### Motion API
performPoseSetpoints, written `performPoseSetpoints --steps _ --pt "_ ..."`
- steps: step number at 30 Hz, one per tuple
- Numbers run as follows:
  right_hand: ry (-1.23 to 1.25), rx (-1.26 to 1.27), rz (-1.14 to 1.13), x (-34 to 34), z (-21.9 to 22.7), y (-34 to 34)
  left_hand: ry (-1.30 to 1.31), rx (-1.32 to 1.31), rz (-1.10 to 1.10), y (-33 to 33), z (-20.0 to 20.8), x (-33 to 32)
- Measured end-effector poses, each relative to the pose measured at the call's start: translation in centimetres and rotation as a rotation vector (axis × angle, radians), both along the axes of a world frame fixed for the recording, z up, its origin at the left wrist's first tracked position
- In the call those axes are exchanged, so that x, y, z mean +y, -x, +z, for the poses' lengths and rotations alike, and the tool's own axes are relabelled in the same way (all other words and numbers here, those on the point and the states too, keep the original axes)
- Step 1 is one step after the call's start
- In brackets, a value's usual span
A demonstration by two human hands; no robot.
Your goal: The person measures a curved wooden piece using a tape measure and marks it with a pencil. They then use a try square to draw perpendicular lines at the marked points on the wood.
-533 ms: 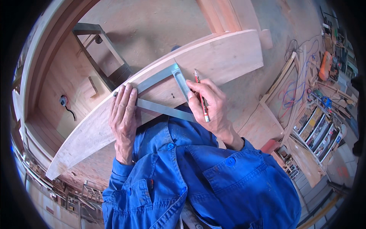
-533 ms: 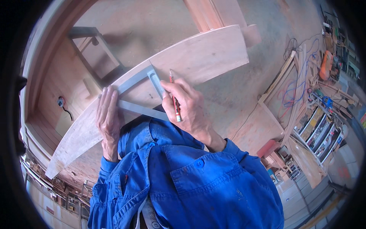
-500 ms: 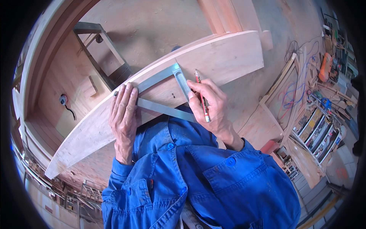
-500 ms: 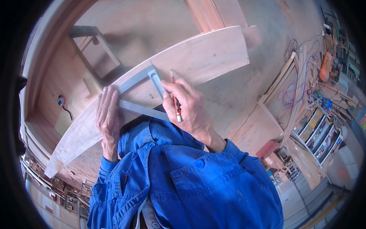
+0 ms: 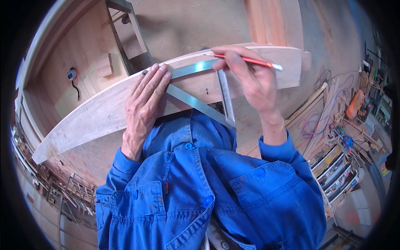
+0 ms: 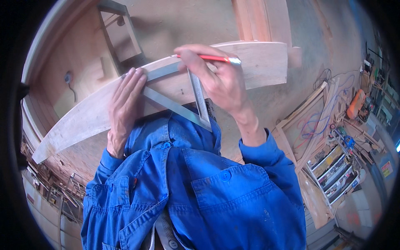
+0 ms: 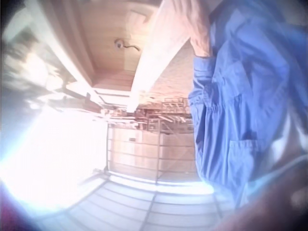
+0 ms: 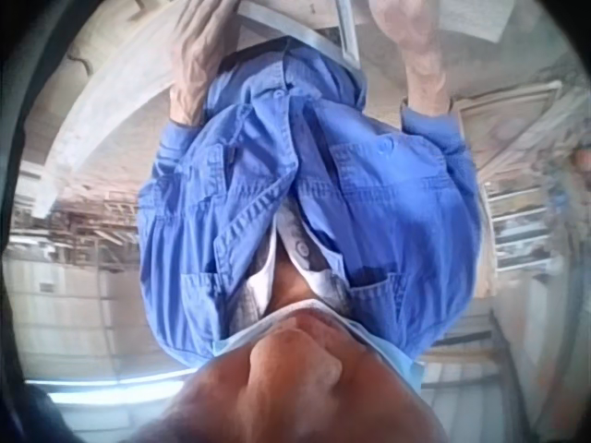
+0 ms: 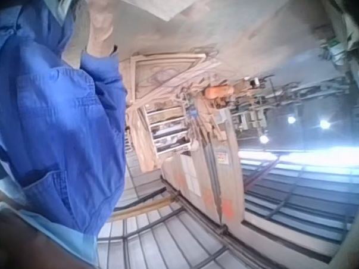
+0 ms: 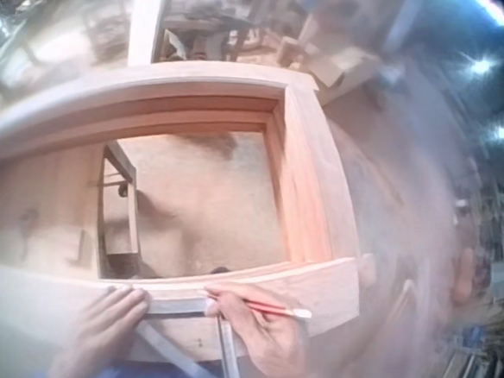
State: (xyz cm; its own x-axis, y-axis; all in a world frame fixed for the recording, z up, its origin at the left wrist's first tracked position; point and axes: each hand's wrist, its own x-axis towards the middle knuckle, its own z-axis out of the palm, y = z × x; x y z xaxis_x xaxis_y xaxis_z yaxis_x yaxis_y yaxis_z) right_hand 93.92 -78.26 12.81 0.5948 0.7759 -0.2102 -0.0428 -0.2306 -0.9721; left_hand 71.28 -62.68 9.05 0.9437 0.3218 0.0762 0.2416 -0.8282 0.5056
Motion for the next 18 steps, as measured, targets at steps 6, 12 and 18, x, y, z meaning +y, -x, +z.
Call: performPoseSetpoints --steps 6,12,18 --pt "0.105 0.029 0.149 2.5 -1.8 -0.2 0.014 -0.010 -0.005 -0.2 0.3 0.2" --pt "0.135 -0.007 0.221 3.0 -3.7 -0.1 0.013 -0.027 0.012 0.2 -0.2 0.1" --pt "0.120 -0.035 0.257 2.9 -3.9 -0.5 0.022 -0.026 0.022 0.3 -0.4 0.1"
